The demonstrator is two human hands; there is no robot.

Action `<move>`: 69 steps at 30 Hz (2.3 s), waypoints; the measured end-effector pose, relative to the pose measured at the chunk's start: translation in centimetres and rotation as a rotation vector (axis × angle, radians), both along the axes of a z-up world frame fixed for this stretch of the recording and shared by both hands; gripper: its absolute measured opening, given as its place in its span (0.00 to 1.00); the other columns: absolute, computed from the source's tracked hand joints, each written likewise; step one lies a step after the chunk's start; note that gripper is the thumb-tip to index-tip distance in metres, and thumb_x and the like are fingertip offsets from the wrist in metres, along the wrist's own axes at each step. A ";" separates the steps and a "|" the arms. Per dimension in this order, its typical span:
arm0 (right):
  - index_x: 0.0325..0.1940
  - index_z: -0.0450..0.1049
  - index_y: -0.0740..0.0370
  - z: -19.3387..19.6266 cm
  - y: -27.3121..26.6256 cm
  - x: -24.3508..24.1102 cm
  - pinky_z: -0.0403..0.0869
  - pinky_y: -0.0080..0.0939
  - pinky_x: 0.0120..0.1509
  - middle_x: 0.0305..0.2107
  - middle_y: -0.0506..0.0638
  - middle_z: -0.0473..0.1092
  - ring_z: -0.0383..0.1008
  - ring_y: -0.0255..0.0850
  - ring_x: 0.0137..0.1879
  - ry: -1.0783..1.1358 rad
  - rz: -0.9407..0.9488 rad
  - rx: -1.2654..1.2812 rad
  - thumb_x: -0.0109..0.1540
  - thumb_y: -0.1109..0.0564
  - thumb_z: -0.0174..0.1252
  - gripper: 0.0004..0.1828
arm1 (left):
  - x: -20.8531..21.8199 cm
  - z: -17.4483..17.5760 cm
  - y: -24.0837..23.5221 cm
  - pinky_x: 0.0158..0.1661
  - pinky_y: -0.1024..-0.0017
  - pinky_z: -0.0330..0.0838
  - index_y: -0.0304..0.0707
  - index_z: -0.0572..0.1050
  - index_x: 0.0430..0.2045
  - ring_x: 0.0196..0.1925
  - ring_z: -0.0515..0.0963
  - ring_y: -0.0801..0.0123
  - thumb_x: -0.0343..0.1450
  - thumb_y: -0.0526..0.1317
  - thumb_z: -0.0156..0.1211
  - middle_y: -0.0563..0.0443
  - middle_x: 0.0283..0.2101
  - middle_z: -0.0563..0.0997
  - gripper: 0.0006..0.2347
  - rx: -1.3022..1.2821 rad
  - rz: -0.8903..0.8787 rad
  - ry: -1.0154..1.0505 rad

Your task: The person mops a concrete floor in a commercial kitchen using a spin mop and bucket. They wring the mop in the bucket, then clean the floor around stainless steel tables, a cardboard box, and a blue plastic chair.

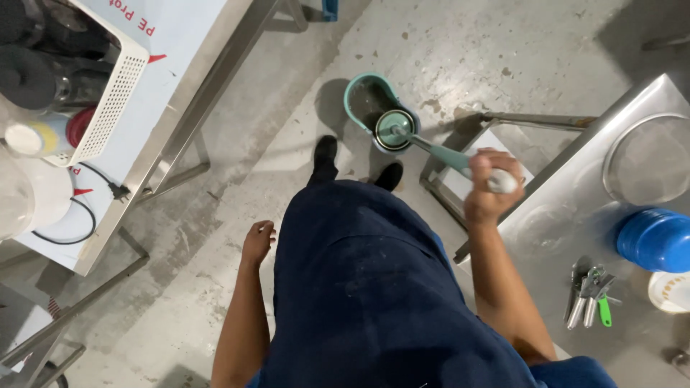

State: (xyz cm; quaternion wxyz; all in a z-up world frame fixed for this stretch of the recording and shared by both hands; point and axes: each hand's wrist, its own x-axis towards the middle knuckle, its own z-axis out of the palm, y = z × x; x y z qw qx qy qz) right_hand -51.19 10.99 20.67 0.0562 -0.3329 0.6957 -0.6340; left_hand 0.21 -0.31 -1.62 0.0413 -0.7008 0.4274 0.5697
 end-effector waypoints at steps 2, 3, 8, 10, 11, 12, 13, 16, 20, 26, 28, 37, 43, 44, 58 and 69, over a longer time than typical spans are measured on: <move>0.44 0.66 0.63 3.8 -1.5 -0.3 0.77 0.44 0.55 0.33 0.55 0.73 0.75 0.44 0.40 0.014 -0.010 -0.090 0.72 0.56 0.61 0.12 | -0.3 -0.2 -0.5 0.34 0.70 0.73 0.34 0.74 0.54 0.36 0.82 0.65 0.73 0.50 0.56 0.45 0.42 0.84 0.21 -0.015 -0.007 0.009; 0.47 0.63 0.62 5.7 -2.2 -0.3 0.79 0.44 0.54 0.32 0.53 0.72 0.75 0.43 0.39 0.025 -0.014 -0.179 0.73 0.53 0.61 0.14 | -0.4 -0.2 -0.7 0.34 0.70 0.74 0.34 0.75 0.54 0.36 0.83 0.65 0.73 0.50 0.56 0.44 0.42 0.84 0.20 -0.029 -0.008 0.014; 0.49 0.62 0.62 -1.5 -0.3 -1.5 0.76 0.41 0.49 0.34 0.55 0.72 0.75 0.43 0.41 0.010 -0.021 -0.141 0.73 0.48 0.59 0.17 | -1.0 0.5 -1.3 0.34 0.70 0.73 0.34 0.74 0.54 0.37 0.83 0.65 0.74 0.50 0.56 0.45 0.42 0.84 0.20 -0.034 -0.032 0.014; 0.48 0.63 0.62 -4.8 0.5 -1.3 0.74 0.41 0.49 0.33 0.55 0.72 0.75 0.44 0.43 0.004 -0.002 -0.131 0.73 0.48 0.58 0.16 | -1.2 0.7 -1.3 0.35 0.70 0.73 0.34 0.74 0.54 0.37 0.83 0.65 0.74 0.50 0.55 0.45 0.43 0.84 0.20 -0.026 -0.032 0.009; 0.48 0.62 0.62 -6.1 0.9 -1.0 0.74 0.41 0.52 0.36 0.56 0.73 0.74 0.42 0.44 -0.034 -0.021 -0.088 0.74 0.48 0.58 0.16 | -1.3 0.6 -1.4 0.35 0.69 0.73 0.34 0.74 0.55 0.37 0.82 0.65 0.74 0.50 0.55 0.45 0.43 0.84 0.20 -0.019 -0.022 0.004; 0.48 0.62 0.62 -7.3 1.7 -0.6 0.73 0.41 0.55 0.39 0.56 0.74 0.73 0.41 0.44 -0.072 -0.045 -0.039 0.74 0.49 0.58 0.16 | -1.3 0.6 -1.3 0.35 0.69 0.73 0.35 0.74 0.55 0.38 0.82 0.65 0.74 0.50 0.56 0.45 0.43 0.84 0.20 -0.006 -0.017 -0.001; 0.48 0.62 0.62 -8.6 2.3 -0.2 0.73 0.41 0.55 0.39 0.56 0.74 0.73 0.41 0.44 -0.069 -0.050 -0.034 0.74 0.49 0.58 0.16 | -1.2 0.5 -1.0 0.35 0.69 0.73 0.35 0.74 0.55 0.38 0.82 0.65 0.74 0.50 0.56 0.45 0.43 0.84 0.20 -0.001 -0.022 0.002; 0.47 0.64 0.62 -12.2 2.7 0.5 0.75 0.42 0.60 0.43 0.54 0.72 0.75 0.44 0.51 -0.084 0.054 0.084 0.73 0.50 0.57 0.14 | -1.4 0.2 -0.9 0.34 0.69 0.73 0.35 0.74 0.55 0.37 0.81 0.64 0.74 0.49 0.56 0.45 0.43 0.84 0.20 0.005 0.006 0.022; 0.49 0.71 0.64 -14.6 3.0 0.5 0.72 0.40 0.57 0.45 0.54 0.74 0.73 0.42 0.51 -0.128 0.116 0.351 0.71 0.54 0.59 0.10 | -1.4 -0.1 -1.0 0.35 0.70 0.73 0.35 0.74 0.55 0.37 0.82 0.65 0.74 0.49 0.56 0.45 0.43 0.84 0.20 -0.003 0.007 0.023; 0.48 0.72 0.64 -11.7 1.7 -2.1 0.73 0.37 0.56 0.44 0.52 0.76 0.74 0.37 0.50 -0.204 -0.018 0.367 0.72 0.53 0.58 0.11 | -0.5 0.0 -0.9 0.35 0.70 0.73 0.35 0.74 0.55 0.37 0.82 0.66 0.73 0.50 0.56 0.44 0.43 0.84 0.20 -0.019 0.012 0.017; 0.47 0.72 0.64 -8.2 1.0 -2.3 0.73 0.37 0.56 0.41 0.52 0.77 0.75 0.38 0.48 -0.160 -0.089 0.355 0.74 0.52 0.57 0.11 | -0.2 -0.2 -0.7 0.35 0.70 0.73 0.35 0.74 0.55 0.37 0.82 0.66 0.74 0.50 0.56 0.45 0.43 0.84 0.20 -0.016 0.015 0.016; 0.42 0.67 0.63 3.2 -1.1 -2.0 0.74 0.51 0.67 0.30 0.53 0.72 0.76 0.40 0.42 0.048 0.004 -0.148 0.72 0.49 0.57 0.15 | -1.6 -0.1 -0.8 0.36 0.70 0.74 0.34 0.74 0.55 0.37 0.82 0.65 0.74 0.50 0.56 0.44 0.42 0.84 0.20 -0.001 -0.009 0.026; 0.44 0.64 0.64 -6.7 0.2 -1.4 0.74 0.44 0.57 0.36 0.55 0.74 0.75 0.41 0.44 -0.132 0.044 -0.065 0.71 0.51 0.59 0.15 | -1.8 0.3 -1.6 0.35 0.69 0.73 0.34 0.73 0.55 0.36 0.82 0.66 0.74 0.49 0.55 0.46 0.43 0.84 0.21 -0.013 -0.021 0.018; 0.45 0.66 0.64 -8.1 0.9 -1.5 0.74 0.43 0.58 0.39 0.55 0.74 0.75 0.42 0.47 -0.114 0.031 0.013 0.72 0.52 0.58 0.13 | -1.8 0.3 -1.5 0.35 0.69 0.73 0.33 0.73 0.55 0.36 0.82 0.65 0.74 0.49 0.55 0.45 0.42 0.84 0.21 -0.017 -0.017 0.030; 0.45 0.72 0.64 -8.3 1.0 -1.7 0.74 0.43 0.62 0.46 0.57 0.77 0.77 0.45 0.55 -0.204 0.074 0.326 0.67 0.60 0.64 0.08 | -5.0 -3.0 -2.6 0.42 0.69 0.76 0.32 0.75 0.52 0.38 0.83 0.64 0.73 0.50 0.58 0.41 0.42 0.84 0.20 -0.160 -0.094 0.155; 0.43 0.66 0.65 7.4 -2.7 -2.8 0.80 0.48 0.44 0.32 0.57 0.72 0.79 0.48 0.35 -0.203 0.103 -0.228 0.64 0.68 0.60 0.09 | -23.0 8.7 -7.3 0.46 0.66 0.75 0.42 0.76 0.53 0.44 0.83 0.61 0.74 0.51 0.56 0.44 0.42 0.85 0.18 -0.319 -0.457 0.343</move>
